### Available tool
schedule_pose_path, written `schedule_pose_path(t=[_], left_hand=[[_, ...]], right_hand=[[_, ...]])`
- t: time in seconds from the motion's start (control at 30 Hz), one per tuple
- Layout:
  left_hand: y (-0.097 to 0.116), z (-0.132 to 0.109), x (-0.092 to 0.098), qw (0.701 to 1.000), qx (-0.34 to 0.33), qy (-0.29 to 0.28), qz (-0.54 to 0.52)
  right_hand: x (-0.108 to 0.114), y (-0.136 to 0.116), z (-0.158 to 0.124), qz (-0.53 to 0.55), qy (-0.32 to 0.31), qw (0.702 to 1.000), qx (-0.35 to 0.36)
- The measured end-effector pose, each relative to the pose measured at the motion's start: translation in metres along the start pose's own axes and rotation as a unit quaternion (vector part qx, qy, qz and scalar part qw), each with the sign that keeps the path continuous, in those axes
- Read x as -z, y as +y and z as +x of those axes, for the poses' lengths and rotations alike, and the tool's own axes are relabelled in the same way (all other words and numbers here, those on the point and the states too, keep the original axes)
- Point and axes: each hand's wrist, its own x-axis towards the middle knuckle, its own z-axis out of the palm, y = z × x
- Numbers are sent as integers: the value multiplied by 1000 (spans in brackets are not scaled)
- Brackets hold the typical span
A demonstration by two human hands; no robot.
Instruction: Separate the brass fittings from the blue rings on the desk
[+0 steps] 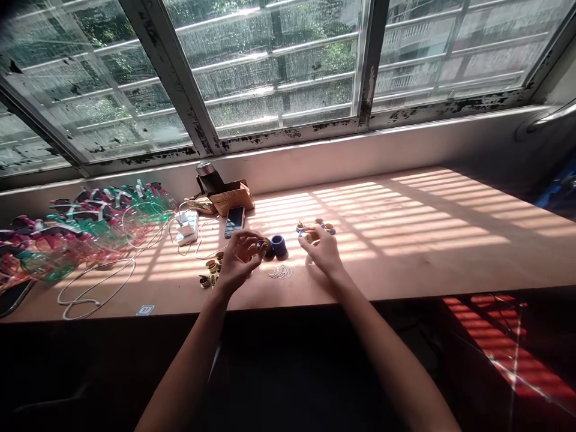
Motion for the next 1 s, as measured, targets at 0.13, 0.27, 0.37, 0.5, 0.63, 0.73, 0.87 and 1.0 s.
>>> schedule_pose_path(t=[0.13,0.27,0.37,0.5,0.63,0.73,0.87,1.0], left_hand=[[2,1,7,999,18,-18,19],[3,1,19,985,71,-95,122],[2,-1,28,969,97,-153,167],[-2,-2,37,950,99,-183,235],[-7,-3,45,924,71,-189,324],[-13,-4,53,907,61,-177,378],[-17,-5,60,902,48,-152,402],[-12,-5,55,916,57,-158,364]], right_hand=[[0,-2,0,-2,-2,1000,0],[1,-5,0,-5,-7,1000,2],[0,-5,-1,-7,-9,1000,3],[0,-3,-1,-12,-11,1000,7],[0,-1,-1,-18,-14,1000,5],[1,0,-1,-22,-16,1000,1],[0,1,-1,-28,-17,999,2],[-1,1,-1,-25,-19,1000,4]])
